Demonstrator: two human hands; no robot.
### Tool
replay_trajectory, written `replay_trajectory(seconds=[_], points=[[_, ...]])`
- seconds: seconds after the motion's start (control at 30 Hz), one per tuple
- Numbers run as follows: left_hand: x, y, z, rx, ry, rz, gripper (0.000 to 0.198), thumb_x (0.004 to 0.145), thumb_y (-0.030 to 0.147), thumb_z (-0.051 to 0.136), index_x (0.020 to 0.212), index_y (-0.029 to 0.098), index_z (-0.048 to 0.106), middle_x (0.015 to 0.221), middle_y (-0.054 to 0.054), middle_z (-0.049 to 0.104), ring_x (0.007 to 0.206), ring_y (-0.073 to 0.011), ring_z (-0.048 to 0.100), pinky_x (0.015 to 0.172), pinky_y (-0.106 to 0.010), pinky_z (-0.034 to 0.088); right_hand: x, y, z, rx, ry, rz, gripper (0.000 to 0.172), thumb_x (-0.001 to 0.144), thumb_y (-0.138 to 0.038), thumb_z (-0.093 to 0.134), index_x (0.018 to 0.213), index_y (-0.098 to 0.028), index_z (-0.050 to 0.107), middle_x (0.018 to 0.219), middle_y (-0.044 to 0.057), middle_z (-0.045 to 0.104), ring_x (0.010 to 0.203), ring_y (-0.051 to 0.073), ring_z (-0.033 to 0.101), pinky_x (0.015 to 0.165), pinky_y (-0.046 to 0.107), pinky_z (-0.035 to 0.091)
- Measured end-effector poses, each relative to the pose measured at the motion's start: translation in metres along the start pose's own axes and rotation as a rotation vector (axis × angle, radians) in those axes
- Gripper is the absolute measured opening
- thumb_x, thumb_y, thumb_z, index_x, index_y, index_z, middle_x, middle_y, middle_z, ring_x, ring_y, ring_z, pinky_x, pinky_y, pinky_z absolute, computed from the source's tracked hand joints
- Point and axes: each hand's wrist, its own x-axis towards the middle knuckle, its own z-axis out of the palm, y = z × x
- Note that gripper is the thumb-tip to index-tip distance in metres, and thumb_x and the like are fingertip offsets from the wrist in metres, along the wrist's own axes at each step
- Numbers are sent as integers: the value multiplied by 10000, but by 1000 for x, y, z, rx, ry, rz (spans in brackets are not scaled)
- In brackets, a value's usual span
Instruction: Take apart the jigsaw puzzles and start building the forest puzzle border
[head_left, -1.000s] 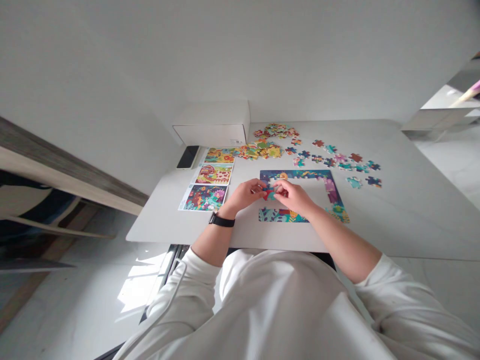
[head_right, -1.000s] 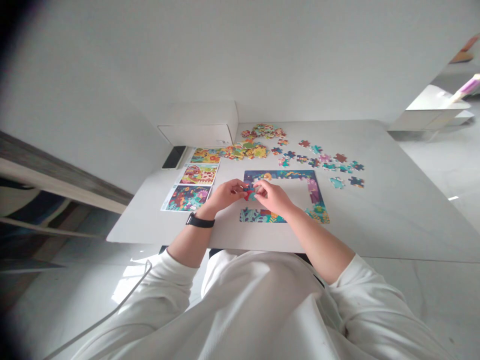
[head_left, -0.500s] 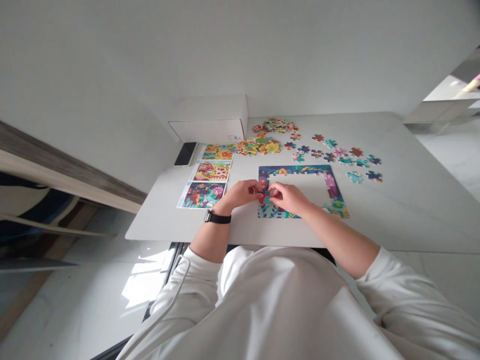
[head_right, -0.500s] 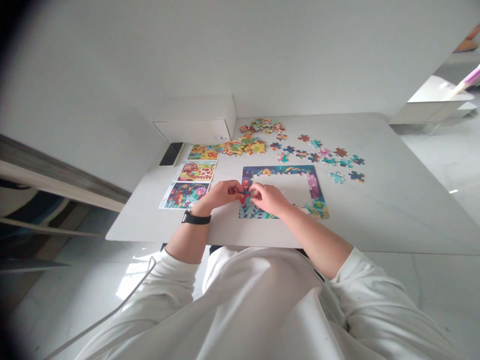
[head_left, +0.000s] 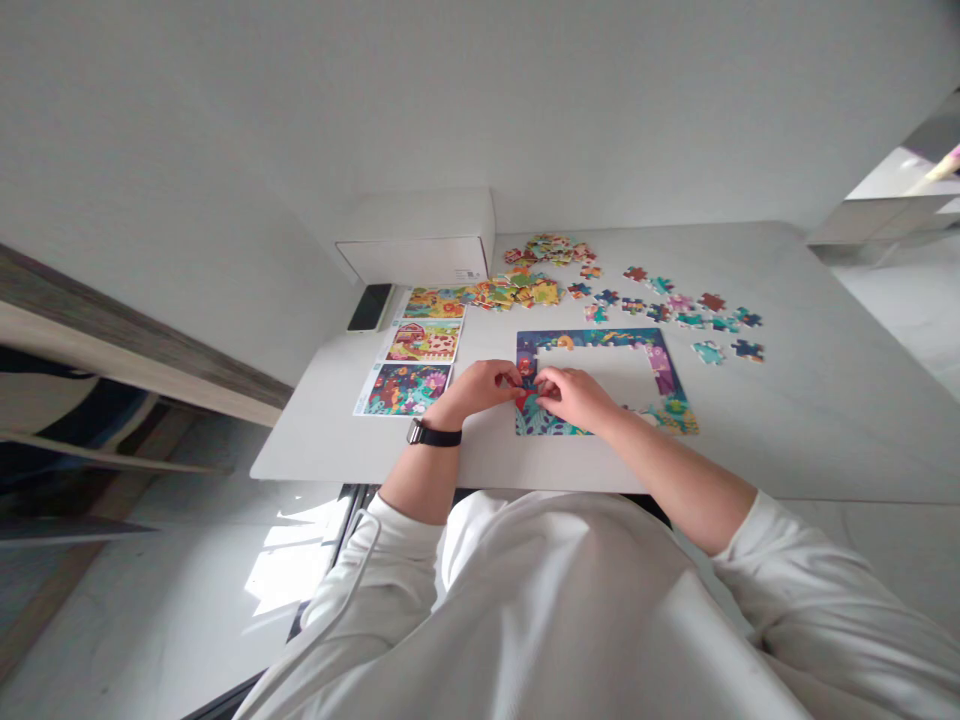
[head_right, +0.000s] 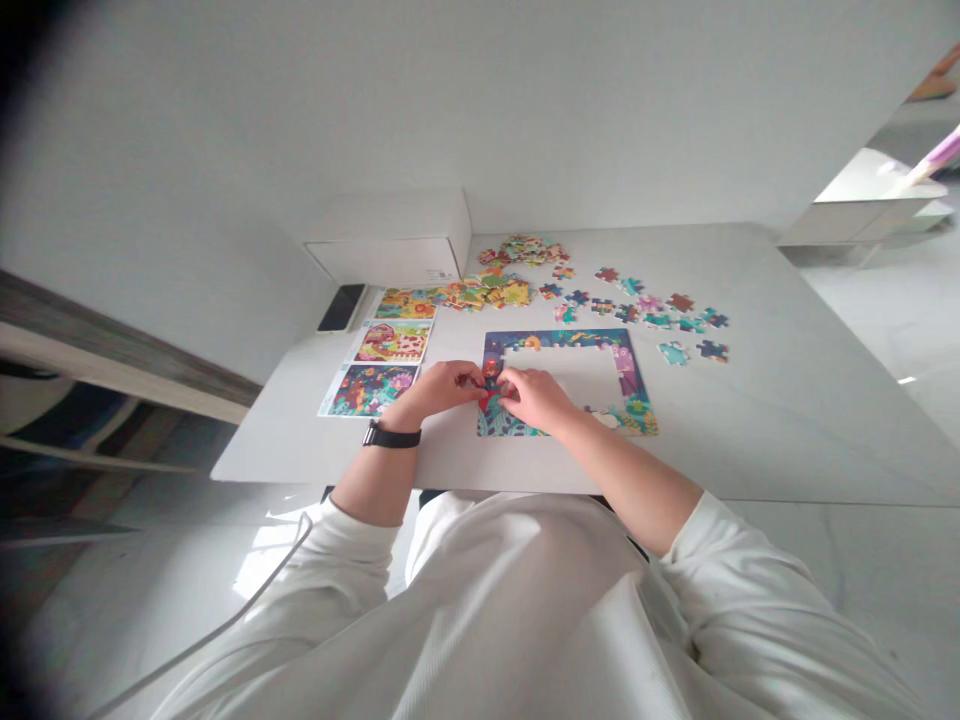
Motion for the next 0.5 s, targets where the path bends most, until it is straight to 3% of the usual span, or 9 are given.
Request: replay_trajectory(seconds=[0.1, 0.2, 0.5], points=[[2, 0, -1, 100, 79, 117, 291, 842, 389, 816, 1061, 200, 786, 1111, -79, 793, 1032, -246, 724, 973, -381, 564, 0, -2, -1, -19, 6, -1, 281, 861, -144, 822, 1109, -239, 729, 917, 12, 817, 861, 204, 756, 833, 319, 538], [3, -1, 0, 166, 94, 188, 380, 863, 388, 812, 1207, 229, 776, 1344, -104, 760, 1309, -299, 671, 1190, -476, 486, 0, -4, -2, -29, 5, 17, 277, 856, -142, 831, 1096, -240, 734, 917, 13, 814, 857, 204, 752, 827, 318, 535], [3, -6, 4, 207, 39, 180, 349, 911, 398, 771, 1239, 283, 800, 1372, -62, 772, 1313, -279, 694, 1196, -459, 504, 2, -2, -2, -119, -8, 1, 258, 867, -182, 845, 1104, -226, 753, 924, 32, 799, 930, 234, 731, 892, 350, 525]])
